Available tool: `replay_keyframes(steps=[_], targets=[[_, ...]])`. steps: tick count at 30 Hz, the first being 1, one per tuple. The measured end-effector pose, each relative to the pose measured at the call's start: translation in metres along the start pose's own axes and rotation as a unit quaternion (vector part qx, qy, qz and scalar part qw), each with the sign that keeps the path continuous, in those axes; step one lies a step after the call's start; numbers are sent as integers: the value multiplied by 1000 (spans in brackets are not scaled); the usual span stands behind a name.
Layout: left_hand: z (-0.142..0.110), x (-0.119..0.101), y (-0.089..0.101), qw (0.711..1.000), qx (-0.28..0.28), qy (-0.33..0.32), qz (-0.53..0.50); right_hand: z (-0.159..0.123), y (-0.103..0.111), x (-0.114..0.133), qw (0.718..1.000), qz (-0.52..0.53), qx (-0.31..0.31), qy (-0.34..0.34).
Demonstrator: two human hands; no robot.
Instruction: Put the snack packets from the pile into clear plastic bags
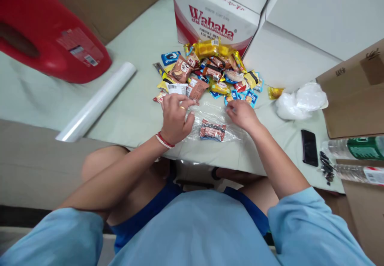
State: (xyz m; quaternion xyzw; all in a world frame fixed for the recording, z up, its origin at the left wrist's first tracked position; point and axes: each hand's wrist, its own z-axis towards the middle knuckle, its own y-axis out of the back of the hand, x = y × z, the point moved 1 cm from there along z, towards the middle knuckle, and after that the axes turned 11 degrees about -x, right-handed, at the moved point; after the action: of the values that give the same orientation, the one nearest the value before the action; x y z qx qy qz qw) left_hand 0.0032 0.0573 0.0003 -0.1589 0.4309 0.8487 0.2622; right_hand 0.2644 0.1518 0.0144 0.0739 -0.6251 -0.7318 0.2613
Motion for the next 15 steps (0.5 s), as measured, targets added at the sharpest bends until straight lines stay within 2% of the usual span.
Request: replay_keyframes(steps=[3, 5, 7, 9, 12, 15], targets=[[-4, -8, 3, 987, 63, -145, -39, 24, -24, 16, 999, -14, 40, 21], [-7, -11, -2, 971, 107, -210, -45, 36, -34, 21, 997, -24, 75, 3], [-8, -13, -8, 964, 135, -229, -27, 44, -37, 21, 994, -6, 109, -16], [-8, -14, -12, 961, 153, -229, -10, 49, -31, 20, 992, 39, 124, 0], [-7, -15, -16, 961, 165, -222, -3, 45, -10, 21, 990, 93, 84, 68], [-9, -17, -17, 965, 153, -214, 3, 22, 13, 32, 989, 105, 30, 98]])
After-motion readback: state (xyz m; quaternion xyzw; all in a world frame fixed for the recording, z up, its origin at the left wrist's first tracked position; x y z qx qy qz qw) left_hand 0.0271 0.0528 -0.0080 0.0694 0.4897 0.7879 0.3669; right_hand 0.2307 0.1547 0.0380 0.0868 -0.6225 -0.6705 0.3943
